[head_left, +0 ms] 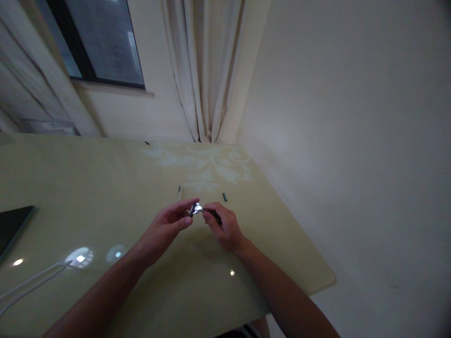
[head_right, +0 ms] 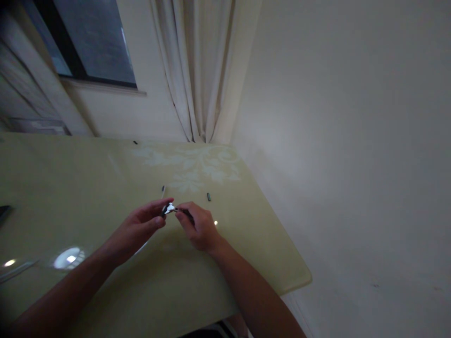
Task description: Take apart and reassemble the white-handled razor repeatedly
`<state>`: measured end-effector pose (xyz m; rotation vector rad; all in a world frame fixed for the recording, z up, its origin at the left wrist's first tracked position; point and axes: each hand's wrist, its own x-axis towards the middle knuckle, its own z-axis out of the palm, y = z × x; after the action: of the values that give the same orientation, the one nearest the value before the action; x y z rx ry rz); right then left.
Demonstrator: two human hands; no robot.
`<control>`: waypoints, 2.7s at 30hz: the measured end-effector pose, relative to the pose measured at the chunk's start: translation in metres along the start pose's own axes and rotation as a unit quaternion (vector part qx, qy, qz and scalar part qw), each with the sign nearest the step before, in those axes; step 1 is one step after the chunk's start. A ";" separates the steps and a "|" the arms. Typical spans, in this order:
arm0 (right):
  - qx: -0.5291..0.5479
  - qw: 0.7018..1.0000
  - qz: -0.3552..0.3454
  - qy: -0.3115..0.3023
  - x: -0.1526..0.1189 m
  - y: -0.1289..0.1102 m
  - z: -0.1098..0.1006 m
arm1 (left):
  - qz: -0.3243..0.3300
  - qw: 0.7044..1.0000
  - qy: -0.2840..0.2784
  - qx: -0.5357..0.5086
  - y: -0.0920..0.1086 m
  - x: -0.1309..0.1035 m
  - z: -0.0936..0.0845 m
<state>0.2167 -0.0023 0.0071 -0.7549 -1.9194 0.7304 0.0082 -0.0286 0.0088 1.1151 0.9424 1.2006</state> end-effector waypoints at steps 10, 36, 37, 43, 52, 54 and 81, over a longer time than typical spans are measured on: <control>0.000 1.000 0.004 -0.010 0.000 -0.001 0.000 | 0.007 1.000 0.004 0.015 -0.001 0.000 0.000; 0.032 0.998 -0.025 -0.049 0.004 -0.002 -0.005 | 0.055 0.994 0.060 0.070 0.007 -0.002 0.008; 0.036 0.998 -0.024 -0.052 0.004 -0.003 -0.006 | 0.057 0.994 0.064 0.069 0.007 -0.002 0.009; 0.030 0.998 -0.019 -0.059 0.003 -0.001 -0.007 | 0.047 0.995 0.066 0.059 0.004 -0.002 0.009; 0.050 0.997 -0.005 -0.055 0.008 0.003 -0.008 | 0.022 0.995 0.040 0.094 0.007 -0.001 0.002; 0.047 0.997 -0.005 -0.055 0.008 0.002 -0.008 | 0.022 0.995 0.031 0.096 0.007 -0.001 0.002; 0.113 0.959 0.221 0.138 0.027 0.055 -0.041 | -0.020 0.892 0.174 0.416 0.013 0.013 -0.032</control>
<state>0.2541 0.0605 -0.0032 -1.0928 -1.3995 1.0351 -0.0239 -0.0108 0.0153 1.5481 1.8557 0.9795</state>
